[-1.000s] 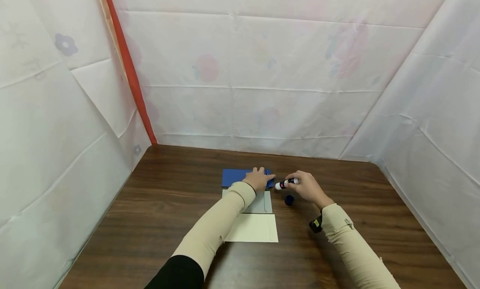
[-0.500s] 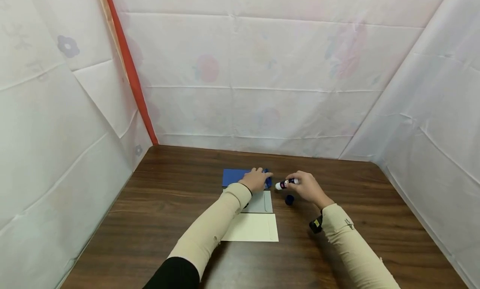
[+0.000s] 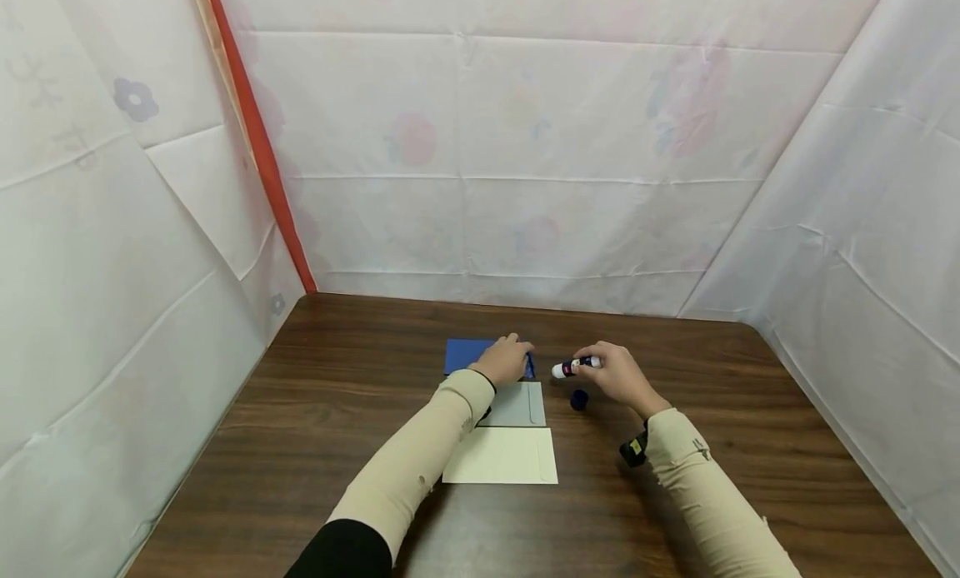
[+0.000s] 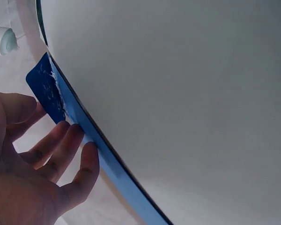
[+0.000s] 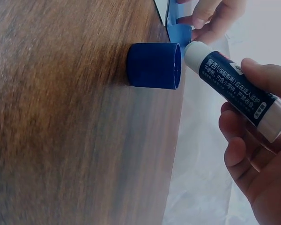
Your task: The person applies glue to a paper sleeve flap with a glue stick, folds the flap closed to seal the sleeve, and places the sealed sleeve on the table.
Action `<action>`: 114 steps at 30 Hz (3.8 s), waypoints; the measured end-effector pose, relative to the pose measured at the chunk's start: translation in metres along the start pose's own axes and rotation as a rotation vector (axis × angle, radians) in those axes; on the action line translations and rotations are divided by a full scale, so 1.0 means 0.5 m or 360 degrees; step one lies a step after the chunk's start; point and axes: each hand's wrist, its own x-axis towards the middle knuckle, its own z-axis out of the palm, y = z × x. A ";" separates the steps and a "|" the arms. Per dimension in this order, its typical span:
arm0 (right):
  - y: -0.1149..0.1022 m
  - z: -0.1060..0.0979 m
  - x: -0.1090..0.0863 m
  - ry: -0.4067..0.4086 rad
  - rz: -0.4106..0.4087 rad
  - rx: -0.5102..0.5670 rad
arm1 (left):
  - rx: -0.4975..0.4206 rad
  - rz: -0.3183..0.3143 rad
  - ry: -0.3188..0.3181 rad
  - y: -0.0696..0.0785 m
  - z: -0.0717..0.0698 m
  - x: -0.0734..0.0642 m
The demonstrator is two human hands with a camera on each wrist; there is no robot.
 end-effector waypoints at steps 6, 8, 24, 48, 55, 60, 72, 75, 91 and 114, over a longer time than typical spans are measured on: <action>0.000 -0.002 -0.003 0.0008 -0.0008 0.0022 | -0.0018 0.0005 0.0067 0.000 0.000 -0.006; 0.001 -0.003 -0.004 0.0007 -0.0007 0.0027 | -0.0007 0.0009 0.0071 0.000 0.000 -0.005; 0.005 0.003 -0.006 0.0007 0.0009 0.0050 | 0.0203 0.0047 -0.0009 0.005 0.003 0.002; -0.006 0.009 0.003 0.0019 -0.0011 0.0083 | 0.0252 -0.0122 -0.0150 0.018 0.008 0.029; -0.007 0.012 0.000 0.0005 -0.0001 0.0105 | 0.0299 -0.0136 -0.0257 0.019 0.008 0.021; -0.003 0.012 -0.002 -0.0005 0.0025 0.0131 | 0.0361 -0.0116 -0.0242 0.033 -0.003 0.006; -0.001 0.012 -0.001 0.0008 0.0033 0.0145 | 0.0438 -0.0130 -0.0214 0.043 0.015 0.016; 0.001 0.012 -0.002 0.0017 0.0038 0.0143 | 0.0404 -0.0130 -0.0173 0.049 0.017 0.017; 0.003 0.017 -0.007 0.0056 0.0024 0.0134 | 0.0131 -0.0077 0.0179 0.038 0.016 0.027; -0.003 0.018 -0.006 0.0036 0.0037 0.0184 | 0.0344 -0.0067 -0.0131 0.016 0.033 0.045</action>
